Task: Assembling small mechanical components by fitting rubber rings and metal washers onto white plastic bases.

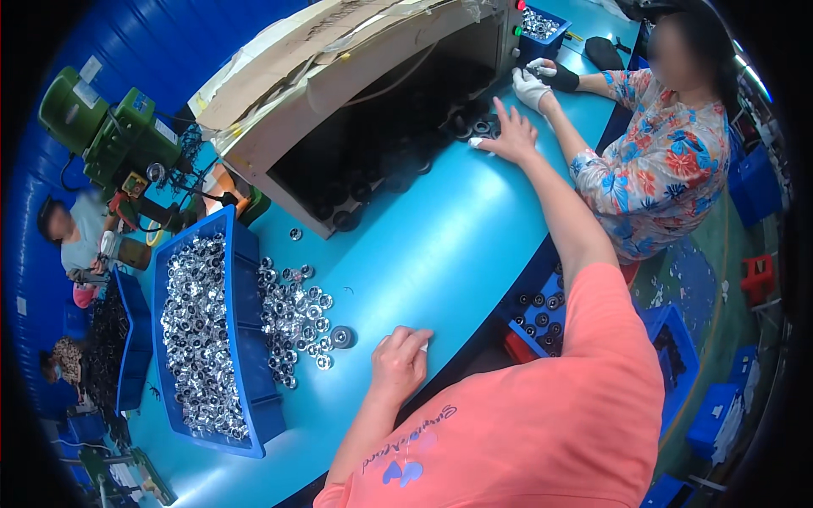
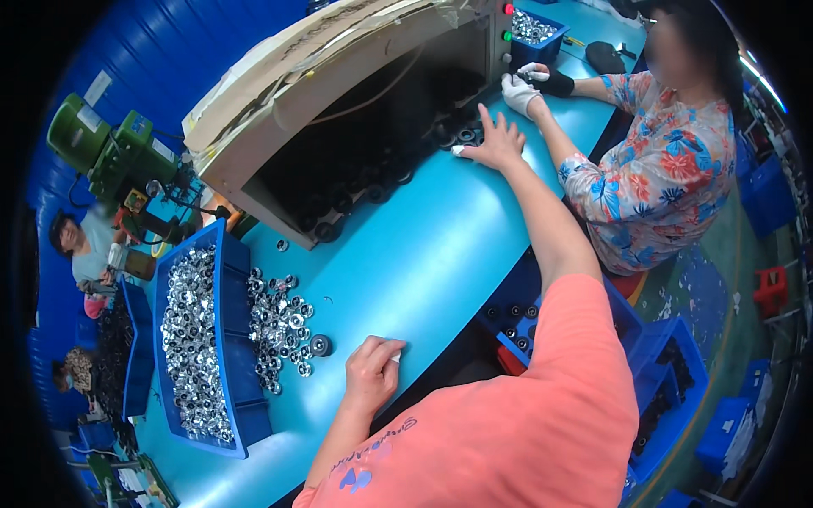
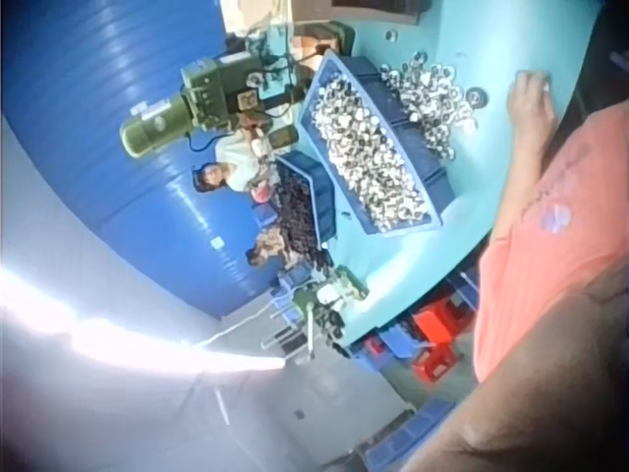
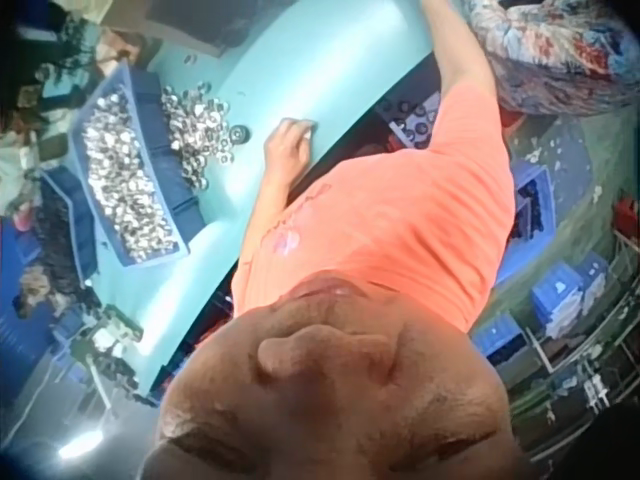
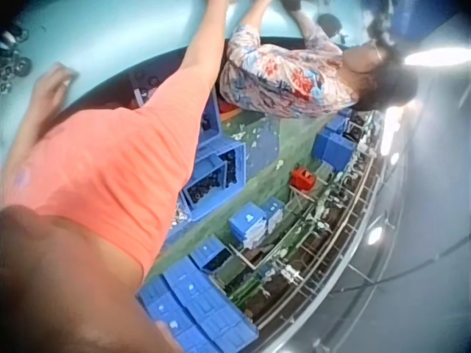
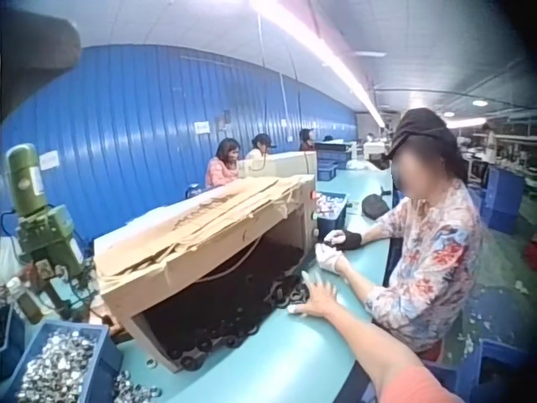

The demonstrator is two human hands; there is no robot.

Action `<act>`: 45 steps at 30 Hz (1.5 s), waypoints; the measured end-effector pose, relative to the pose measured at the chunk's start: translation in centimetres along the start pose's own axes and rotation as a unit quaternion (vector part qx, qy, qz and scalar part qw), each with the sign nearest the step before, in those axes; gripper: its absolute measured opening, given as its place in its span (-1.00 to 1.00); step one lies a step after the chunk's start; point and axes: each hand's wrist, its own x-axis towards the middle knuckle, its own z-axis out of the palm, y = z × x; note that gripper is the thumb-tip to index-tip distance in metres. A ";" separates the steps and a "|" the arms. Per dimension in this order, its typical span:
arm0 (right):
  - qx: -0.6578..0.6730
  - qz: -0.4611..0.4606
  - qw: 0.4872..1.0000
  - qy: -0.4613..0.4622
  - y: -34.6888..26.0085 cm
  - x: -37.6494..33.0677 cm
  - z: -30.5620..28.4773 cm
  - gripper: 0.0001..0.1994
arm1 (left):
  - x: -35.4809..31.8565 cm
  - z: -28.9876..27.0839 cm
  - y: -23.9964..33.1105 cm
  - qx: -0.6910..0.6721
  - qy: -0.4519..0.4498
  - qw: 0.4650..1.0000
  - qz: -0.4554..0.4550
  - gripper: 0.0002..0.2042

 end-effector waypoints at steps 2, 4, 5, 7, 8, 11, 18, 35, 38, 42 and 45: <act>0.001 -0.015 1.000 0.002 -0.7 -0.2 0.8 0.02 | 0.0 0.0 0.1 0.003 -0.003 1.000 -0.001 -0.71; 0.035 -0.033 0.999 -0.002 -1.4 0.3 1.2 -0.01 | 0.1 0.1 0.1 0.011 -0.005 1.000 -0.005 -0.71; 0.039 -0.032 0.999 0.004 -2.0 0.7 1.2 -0.06 | 0.2 0.1 0.1 0.015 -0.004 1.000 -0.006 -0.70; 0.047 -0.029 0.998 0.014 -3.1 1.4 1.3 -0.16 | 0.1 0.2 0.1 0.021 -0.004 1.000 -0.009 -0.70; 0.069 -0.006 0.997 0.021 -3.7 2.1 1.4 -0.19 | 0.3 0.1 0.1 0.025 -0.004 1.000 -0.010 -0.70; 0.178 0.070 0.980 0.063 -5.4 5.3 2.8 -0.28 | 0.6 0.0 0.3 0.031 -0.003 0.999 -0.017 -0.69; 0.613 0.199 0.763 -0.041 -11.0 18.6 5.4 -0.35 | 1.0 -0.1 -0.1 0.006 0.016 0.999 -0.028 -0.71; 0.104 -0.115 0.987 0.032 -6.0 2.1 5.0 -0.07 | 0.6 0.4 -0.4 -0.024 0.016 0.998 -0.053 -0.71; 0.160 -0.078 0.984 0.010 -10.9 -0.6 1.7 -0.19 | 0.5 0.3 -0.3 -0.021 0.019 0.998 -0.051 -0.72; 0.246 -0.164 0.954 0.051 -11.9 -0.4 3.1 -0.30 | 0.4 0.3 -0.4 -0.027 0.015 0.999 -0.041 -0.68; 0.277 -0.195 0.939 0.064 -12.2 0.0 3.2 -0.46 | 0.3 0.2 -0.4 -0.032 0.014 0.999 -0.039 -0.66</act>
